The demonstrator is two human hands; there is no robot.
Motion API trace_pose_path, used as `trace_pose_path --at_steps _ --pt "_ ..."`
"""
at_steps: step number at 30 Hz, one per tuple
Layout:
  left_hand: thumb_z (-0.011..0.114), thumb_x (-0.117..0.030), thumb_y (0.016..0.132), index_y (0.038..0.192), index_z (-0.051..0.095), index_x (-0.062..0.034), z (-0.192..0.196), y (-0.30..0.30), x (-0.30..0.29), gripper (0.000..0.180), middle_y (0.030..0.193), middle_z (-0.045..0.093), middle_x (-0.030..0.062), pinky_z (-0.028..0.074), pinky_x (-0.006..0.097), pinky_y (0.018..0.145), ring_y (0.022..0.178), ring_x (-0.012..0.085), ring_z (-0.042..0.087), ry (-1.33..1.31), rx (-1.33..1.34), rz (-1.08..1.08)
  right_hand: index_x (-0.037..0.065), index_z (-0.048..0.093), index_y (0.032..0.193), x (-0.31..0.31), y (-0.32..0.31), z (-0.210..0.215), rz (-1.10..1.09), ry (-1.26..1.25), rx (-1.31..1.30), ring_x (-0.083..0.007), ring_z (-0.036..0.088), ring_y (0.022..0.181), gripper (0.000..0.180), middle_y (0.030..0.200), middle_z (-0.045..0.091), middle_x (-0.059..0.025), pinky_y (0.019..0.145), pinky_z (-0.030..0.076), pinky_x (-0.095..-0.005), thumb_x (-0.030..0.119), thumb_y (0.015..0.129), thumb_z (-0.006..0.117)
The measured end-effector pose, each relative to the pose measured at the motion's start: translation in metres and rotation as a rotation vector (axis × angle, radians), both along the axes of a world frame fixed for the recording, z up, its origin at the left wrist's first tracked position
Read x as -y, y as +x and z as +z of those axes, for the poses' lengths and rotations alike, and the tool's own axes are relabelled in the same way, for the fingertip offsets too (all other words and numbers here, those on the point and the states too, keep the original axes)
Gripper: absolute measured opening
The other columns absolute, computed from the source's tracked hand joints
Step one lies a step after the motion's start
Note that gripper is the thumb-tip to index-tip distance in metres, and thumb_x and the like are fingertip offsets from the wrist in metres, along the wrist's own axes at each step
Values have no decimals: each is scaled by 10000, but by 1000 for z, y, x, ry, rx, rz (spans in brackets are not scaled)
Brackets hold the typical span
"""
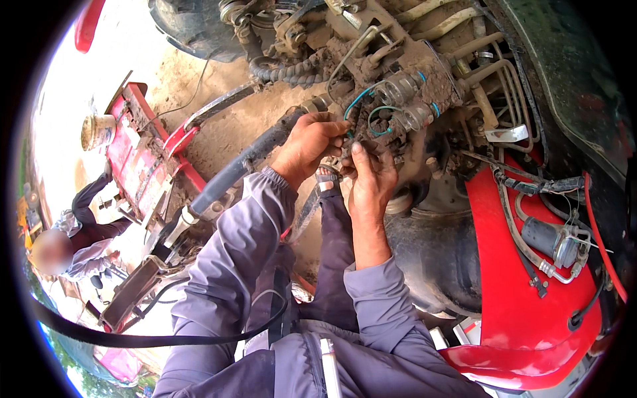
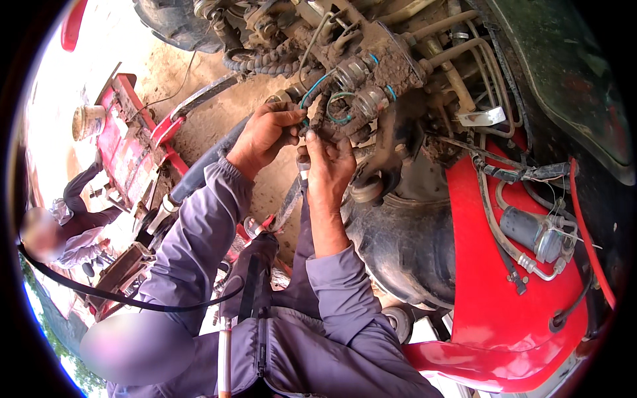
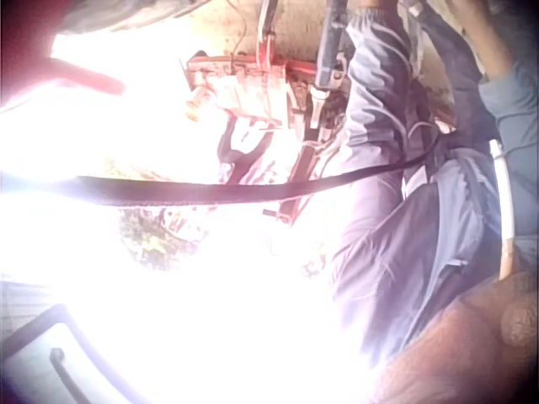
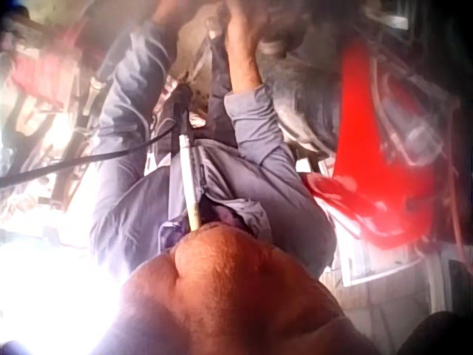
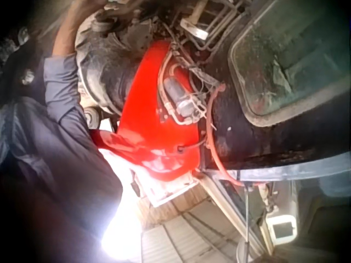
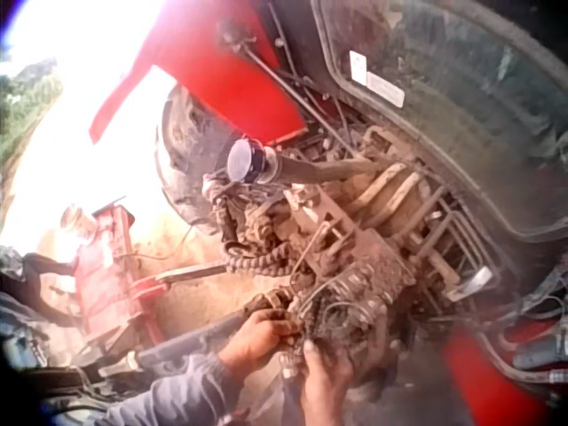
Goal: The person works on the hydraulic connections of a tractor, pulling and reattaching hoses to the rear ports and handling a green plastic component by hand.
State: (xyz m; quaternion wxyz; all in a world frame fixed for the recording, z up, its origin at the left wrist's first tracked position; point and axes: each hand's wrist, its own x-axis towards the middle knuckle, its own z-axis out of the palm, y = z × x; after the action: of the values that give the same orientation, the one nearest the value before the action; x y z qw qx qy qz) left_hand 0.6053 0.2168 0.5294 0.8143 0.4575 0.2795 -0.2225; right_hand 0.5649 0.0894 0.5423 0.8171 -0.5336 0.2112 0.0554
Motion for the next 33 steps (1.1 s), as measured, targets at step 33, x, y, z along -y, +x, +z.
trace_pose_path --at_steps 33 --pt "656 -99 867 916 620 0 24 -17 0 116 751 580 22 420 240 586 645 114 526 79 130 38 33 587 980 -2 -9 11 22 280 -123 -125 584 653 139 833 634 -61 549 497 -273 39 844 615"
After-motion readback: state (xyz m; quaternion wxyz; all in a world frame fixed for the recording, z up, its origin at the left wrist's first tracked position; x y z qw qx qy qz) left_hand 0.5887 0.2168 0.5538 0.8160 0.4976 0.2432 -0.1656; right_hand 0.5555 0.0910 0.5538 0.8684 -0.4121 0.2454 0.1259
